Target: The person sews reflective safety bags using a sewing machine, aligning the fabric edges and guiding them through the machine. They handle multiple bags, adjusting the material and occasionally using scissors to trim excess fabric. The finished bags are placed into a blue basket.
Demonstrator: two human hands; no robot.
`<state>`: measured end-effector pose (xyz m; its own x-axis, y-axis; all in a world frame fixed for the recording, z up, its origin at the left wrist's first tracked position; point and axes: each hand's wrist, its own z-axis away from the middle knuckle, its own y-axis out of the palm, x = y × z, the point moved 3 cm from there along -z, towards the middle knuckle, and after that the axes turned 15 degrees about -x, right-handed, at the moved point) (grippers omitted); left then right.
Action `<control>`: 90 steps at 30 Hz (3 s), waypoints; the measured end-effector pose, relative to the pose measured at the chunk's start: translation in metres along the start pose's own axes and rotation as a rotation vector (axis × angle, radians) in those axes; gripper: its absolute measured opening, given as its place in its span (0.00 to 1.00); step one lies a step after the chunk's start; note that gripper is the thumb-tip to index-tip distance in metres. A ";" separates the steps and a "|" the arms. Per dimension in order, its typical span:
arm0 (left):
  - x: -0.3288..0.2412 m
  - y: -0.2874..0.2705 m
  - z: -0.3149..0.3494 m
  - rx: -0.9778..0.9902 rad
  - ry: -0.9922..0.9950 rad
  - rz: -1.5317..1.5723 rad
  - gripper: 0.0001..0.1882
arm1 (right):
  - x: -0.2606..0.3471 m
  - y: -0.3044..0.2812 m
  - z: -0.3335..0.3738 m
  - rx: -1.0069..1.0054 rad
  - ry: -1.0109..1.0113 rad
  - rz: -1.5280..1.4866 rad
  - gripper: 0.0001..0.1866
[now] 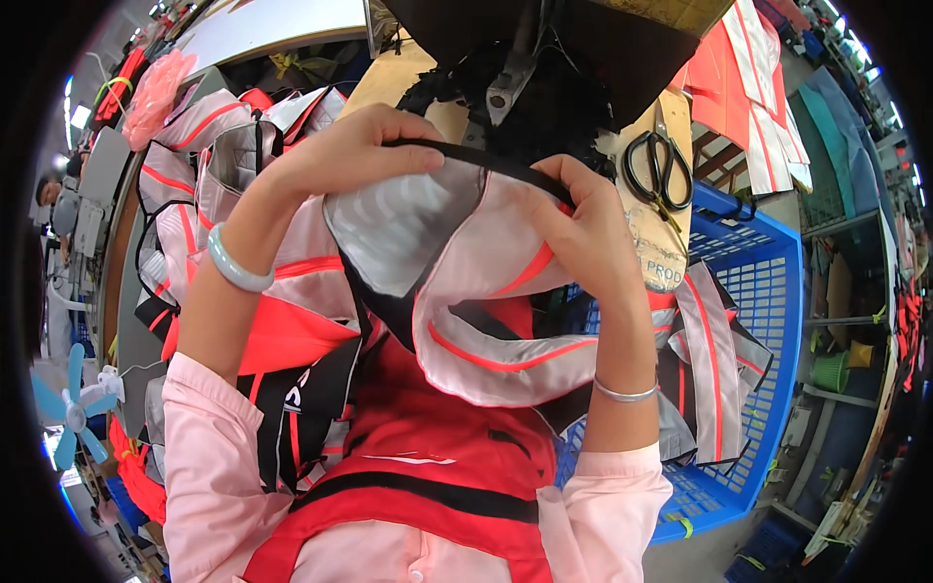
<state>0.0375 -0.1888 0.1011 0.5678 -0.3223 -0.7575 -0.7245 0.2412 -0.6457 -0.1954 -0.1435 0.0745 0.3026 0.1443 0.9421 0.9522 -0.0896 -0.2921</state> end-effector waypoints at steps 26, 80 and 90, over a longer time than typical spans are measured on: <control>0.027 -0.001 -0.038 0.034 -0.275 0.174 0.22 | -0.013 0.002 -0.041 -0.006 0.029 -0.126 0.17; -0.048 0.151 0.201 -0.616 0.158 -0.380 0.51 | 0.068 -0.048 0.149 -0.052 -0.236 0.091 0.03; -0.027 -0.049 0.127 0.408 -0.311 -0.158 0.19 | 0.117 -0.094 0.187 0.282 -0.725 -0.099 0.12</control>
<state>0.1075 -0.0752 0.1410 0.7914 -0.1121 -0.6009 -0.4452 0.5679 -0.6923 -0.2413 0.0660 0.1812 0.0751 0.7549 0.6515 0.9218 0.1967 -0.3342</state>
